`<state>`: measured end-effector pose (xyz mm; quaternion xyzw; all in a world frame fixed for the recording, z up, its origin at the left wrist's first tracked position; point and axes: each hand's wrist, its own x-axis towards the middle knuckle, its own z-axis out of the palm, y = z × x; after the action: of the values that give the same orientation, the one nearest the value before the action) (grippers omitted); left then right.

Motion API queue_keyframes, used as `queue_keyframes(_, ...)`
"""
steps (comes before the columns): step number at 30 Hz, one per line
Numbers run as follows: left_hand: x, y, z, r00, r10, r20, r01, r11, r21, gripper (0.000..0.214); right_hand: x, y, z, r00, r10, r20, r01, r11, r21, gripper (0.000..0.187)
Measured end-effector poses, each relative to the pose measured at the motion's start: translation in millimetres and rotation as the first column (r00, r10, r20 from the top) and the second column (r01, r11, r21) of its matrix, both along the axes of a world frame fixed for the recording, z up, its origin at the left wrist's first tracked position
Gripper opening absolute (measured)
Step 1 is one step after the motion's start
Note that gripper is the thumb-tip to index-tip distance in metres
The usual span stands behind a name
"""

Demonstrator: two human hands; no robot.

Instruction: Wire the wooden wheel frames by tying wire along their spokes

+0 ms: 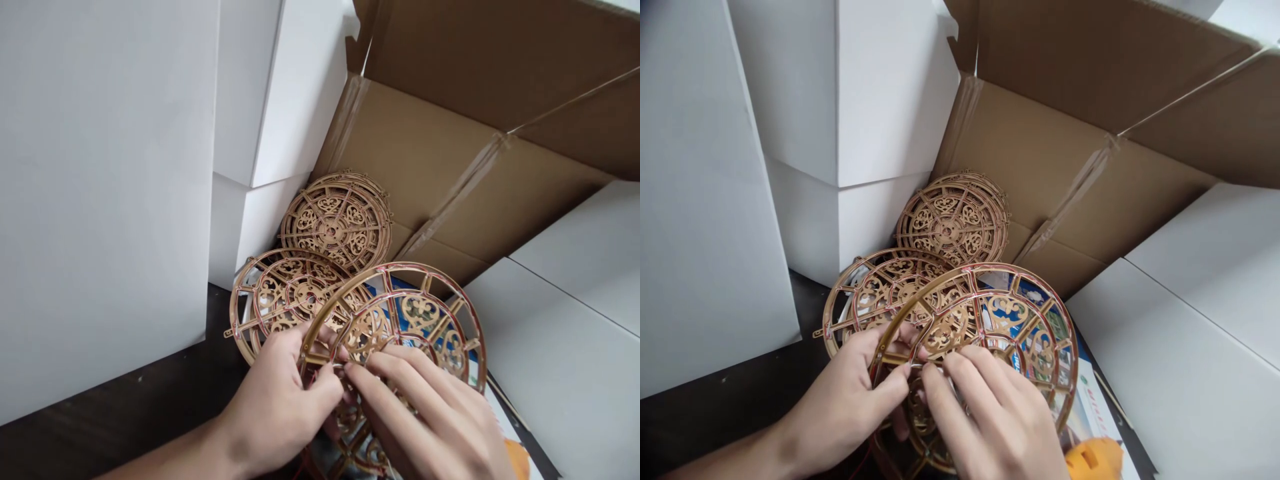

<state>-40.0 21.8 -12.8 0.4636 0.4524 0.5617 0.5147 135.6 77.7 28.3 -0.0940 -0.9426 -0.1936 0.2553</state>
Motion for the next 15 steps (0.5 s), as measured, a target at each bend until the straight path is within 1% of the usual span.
queue_keyframes(5,1.9,-3.3,3.1,1.000,-0.013,0.008,0.012,0.999,0.040,0.010,5.8,-5.0,9.4,1.000,-0.029,-0.007,0.030,0.994,0.105,0.031)
queue_keyframes(8,2.8,-3.7,3.9,1.000,-0.016,0.026,0.015,0.999,0.041,0.017,6.4,-8.3,13.9,0.999,-0.050,0.021,0.047,0.988,0.147,0.031)
queue_keyframes(11,3.2,-4.2,3.3,0.999,-0.009,0.042,0.009,1.000,-0.015,0.028,4.9,-8.9,15.7,0.997,-0.066,0.033,0.059,0.981,0.183,0.031)
queue_keyframes(15,4.2,-6.0,3.4,0.997,-0.031,0.074,0.038,0.995,-0.092,0.038,4.1,-8.8,17.7,0.997,-0.057,0.058,0.039,0.961,0.273,0.025)
